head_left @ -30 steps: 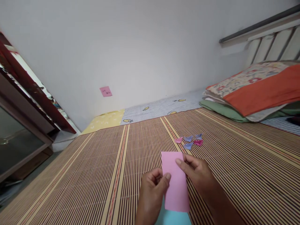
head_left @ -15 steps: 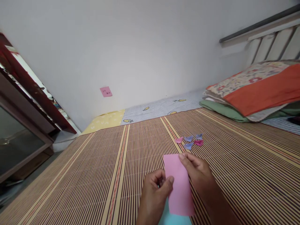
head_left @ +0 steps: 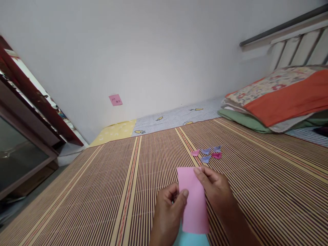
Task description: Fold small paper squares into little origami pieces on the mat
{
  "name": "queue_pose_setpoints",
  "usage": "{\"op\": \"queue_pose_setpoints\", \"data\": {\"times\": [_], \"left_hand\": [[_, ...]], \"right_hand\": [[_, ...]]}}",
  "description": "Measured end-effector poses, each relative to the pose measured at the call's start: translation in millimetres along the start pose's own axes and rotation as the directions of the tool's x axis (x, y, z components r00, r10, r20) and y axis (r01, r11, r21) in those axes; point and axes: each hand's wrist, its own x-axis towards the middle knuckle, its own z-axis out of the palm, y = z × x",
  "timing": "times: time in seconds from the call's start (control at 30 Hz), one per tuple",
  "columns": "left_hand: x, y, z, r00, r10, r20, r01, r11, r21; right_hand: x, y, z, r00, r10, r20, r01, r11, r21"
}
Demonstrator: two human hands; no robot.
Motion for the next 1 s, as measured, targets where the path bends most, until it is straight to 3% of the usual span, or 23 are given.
{"op": "queue_pose_setpoints", "data": {"times": [0.13,0.33,0.5,0.67,0.83,1.0], "left_hand": [[0.9,-2.0,0.5,0.995,0.043,-0.095,-0.044,0.999,-0.012],[3.4,-1.1,-0.8,0.975,0.057,-0.213,-0.082,0.991,-0.110],[6.3,-7.8,-4.3,0.937,0.074,-0.341,-0.121,0.986,-0.119],[5.7,-14.7,-5.9,0.868,0.196,-0.456,-0.161,0.980,0.114],[6.9,-19.4,-5.8,0.801,0.346,-0.489,-0.146,0.905,0.400],[6.0,-21.0,-2.7,0.799,0.413,-0.436,-0.188,0.861,0.472]], "right_hand": [[0.2,-1.0,0.8,0.998,0.008,0.063,-0.008,1.000,-0.011],[0.7,6.7,3.0,0.963,0.049,0.266,-0.047,0.999,-0.015],[0.2,5.5,3.2,0.938,0.049,0.342,-0.027,0.997,-0.069],[-1.0,5.7,4.1,0.905,0.100,0.413,-0.069,0.994,-0.089],[-3.3,9.4,2.4,0.881,0.120,0.458,-0.089,0.992,-0.090],[-5.7,6.7,3.0,0.852,0.103,0.514,-0.078,0.995,-0.070]]}}
